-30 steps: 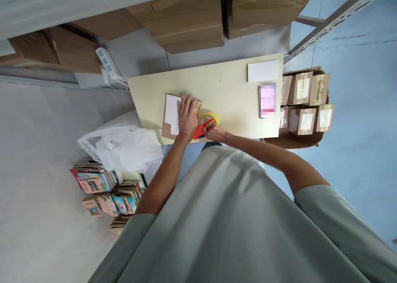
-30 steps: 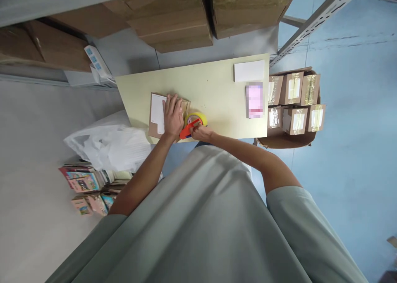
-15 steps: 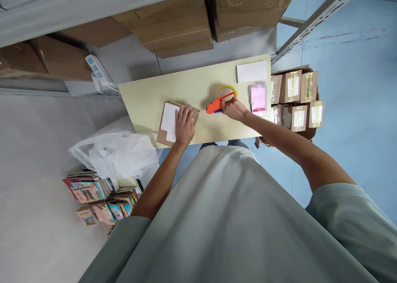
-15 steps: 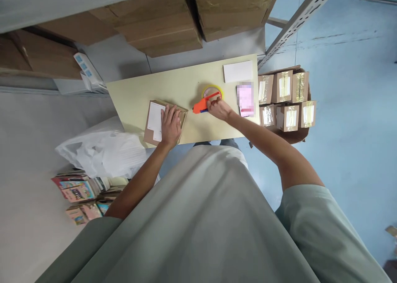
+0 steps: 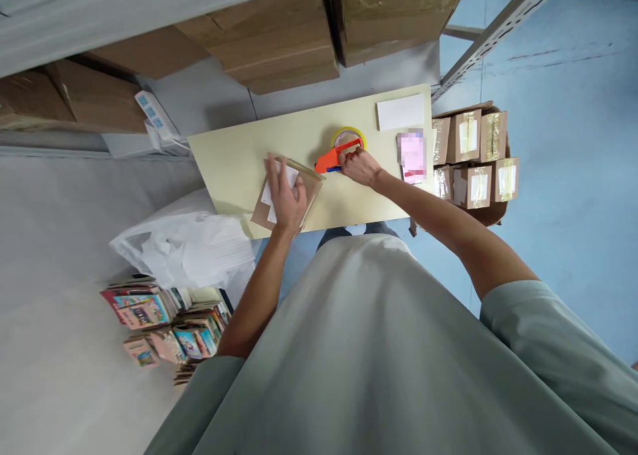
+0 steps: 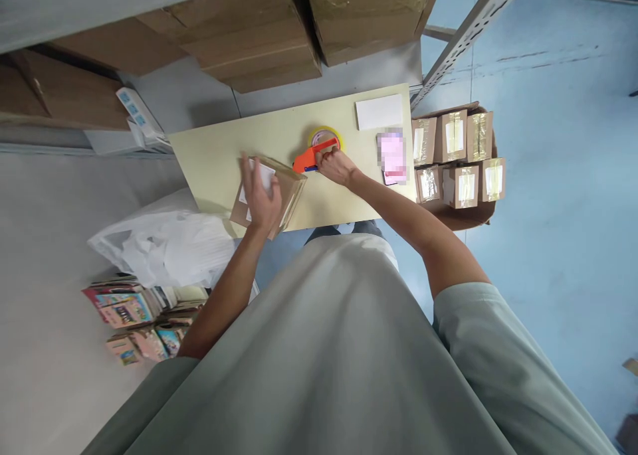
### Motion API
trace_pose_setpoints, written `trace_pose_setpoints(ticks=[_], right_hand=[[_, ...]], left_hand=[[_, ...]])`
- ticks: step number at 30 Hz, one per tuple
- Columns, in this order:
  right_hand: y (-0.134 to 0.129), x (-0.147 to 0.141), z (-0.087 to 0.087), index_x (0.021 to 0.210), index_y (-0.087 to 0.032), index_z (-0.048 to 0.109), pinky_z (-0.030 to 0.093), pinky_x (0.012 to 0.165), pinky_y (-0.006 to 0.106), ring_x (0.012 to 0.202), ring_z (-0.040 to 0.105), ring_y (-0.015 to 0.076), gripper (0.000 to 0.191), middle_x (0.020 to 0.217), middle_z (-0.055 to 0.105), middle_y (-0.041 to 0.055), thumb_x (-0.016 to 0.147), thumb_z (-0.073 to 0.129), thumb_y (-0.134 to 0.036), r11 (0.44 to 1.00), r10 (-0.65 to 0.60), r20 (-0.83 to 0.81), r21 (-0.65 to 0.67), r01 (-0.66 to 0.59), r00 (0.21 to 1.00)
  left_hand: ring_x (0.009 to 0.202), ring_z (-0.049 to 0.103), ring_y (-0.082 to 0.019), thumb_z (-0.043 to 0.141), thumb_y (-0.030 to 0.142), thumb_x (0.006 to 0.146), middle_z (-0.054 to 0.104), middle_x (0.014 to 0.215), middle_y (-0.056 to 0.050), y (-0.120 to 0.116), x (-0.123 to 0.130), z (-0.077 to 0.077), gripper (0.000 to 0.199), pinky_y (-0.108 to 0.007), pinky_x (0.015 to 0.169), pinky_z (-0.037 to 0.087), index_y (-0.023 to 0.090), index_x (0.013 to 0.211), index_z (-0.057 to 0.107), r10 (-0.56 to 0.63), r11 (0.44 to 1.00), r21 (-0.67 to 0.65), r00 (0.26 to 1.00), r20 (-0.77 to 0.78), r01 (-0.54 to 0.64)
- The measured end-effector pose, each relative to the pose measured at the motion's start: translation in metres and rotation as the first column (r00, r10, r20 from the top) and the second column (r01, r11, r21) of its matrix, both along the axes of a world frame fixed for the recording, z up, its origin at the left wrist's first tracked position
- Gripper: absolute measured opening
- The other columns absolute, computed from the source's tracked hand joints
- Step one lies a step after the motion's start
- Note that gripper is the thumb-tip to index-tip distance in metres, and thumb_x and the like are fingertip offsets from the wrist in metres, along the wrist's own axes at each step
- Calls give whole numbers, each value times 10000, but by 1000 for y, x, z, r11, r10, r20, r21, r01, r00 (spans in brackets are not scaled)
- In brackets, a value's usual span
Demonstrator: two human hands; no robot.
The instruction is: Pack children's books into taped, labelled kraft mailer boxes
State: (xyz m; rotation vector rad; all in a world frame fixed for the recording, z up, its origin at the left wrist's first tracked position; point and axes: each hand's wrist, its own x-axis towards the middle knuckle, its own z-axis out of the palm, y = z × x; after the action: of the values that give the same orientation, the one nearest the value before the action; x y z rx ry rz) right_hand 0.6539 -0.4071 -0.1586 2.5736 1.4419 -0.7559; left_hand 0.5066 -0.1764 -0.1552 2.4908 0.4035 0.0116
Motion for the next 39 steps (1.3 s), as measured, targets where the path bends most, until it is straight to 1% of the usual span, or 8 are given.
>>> trace_pose_setpoints(ticks=[3,6,14,19,24,31,35,39], right_hand=[[4,0,0,1503,59,567,407,932,419,1052,745,349,592,1215,782,286,1214,184,-288,1000,12,15,-2,-12,1000],[5,-3,1,1496,68,573,407,937,429,1070,746,357,586,1203,783,288,1203,173,-243,1000,26,11,-17,-25,1000],[-10,-24,-3,1478,99,568,440,935,459,1094,758,376,583,1221,766,333,1210,214,-280,999,40,-68,-32,-42,997],[-16,-43,-10,1479,110,567,472,934,475,1042,777,373,540,1195,777,336,1191,256,-225,992,126,-90,17,-125,988],[-8,-78,-10,1445,95,608,506,890,470,978,791,353,473,1115,805,299,1115,308,-64,970,235,-117,88,-225,965],[10,-121,-11,1307,34,705,520,837,433,917,791,303,498,1052,802,259,1013,303,60,967,211,-139,171,-186,968],[3,-122,-8,1344,32,711,522,910,477,971,786,338,538,1064,805,278,1006,294,42,977,167,-203,170,-133,965],[-32,-88,-10,1511,92,590,473,1022,525,1071,768,370,590,1214,783,323,1045,239,7,989,136,-208,84,-121,969]], left_hand=[[1806,32,-369,389,576,1171,254,1877,-281,12,18,-9,790,-634,1462,39,26,1738,390,265,963,76,958,-109,-257],[1800,15,-400,371,573,1177,257,1863,-314,12,30,-19,808,-677,1444,2,-18,1728,389,348,935,152,915,-205,-321],[1804,5,-346,301,533,1200,227,1907,-186,-4,13,-3,714,-656,1455,20,112,1765,415,212,966,199,944,-252,-164],[1806,0,-337,274,508,1200,225,1911,-165,-13,0,2,704,-659,1458,28,122,1775,400,142,982,160,960,-243,-104],[1809,21,-305,237,517,1197,231,1910,-146,-30,-16,0,711,-606,1473,41,127,1759,429,22,995,97,980,-197,-3],[1806,74,-279,246,477,1186,319,1880,-167,-42,-39,4,703,-575,1480,67,105,1752,437,-98,993,48,974,-206,110],[1800,118,-267,249,433,1182,376,1855,-166,-46,-44,5,674,-557,1482,79,105,1720,487,-111,987,92,970,-215,134],[1797,140,-298,363,407,1149,365,1853,-189,-47,-47,6,644,-585,1478,86,99,1695,510,-175,975,90,952,-253,203]])
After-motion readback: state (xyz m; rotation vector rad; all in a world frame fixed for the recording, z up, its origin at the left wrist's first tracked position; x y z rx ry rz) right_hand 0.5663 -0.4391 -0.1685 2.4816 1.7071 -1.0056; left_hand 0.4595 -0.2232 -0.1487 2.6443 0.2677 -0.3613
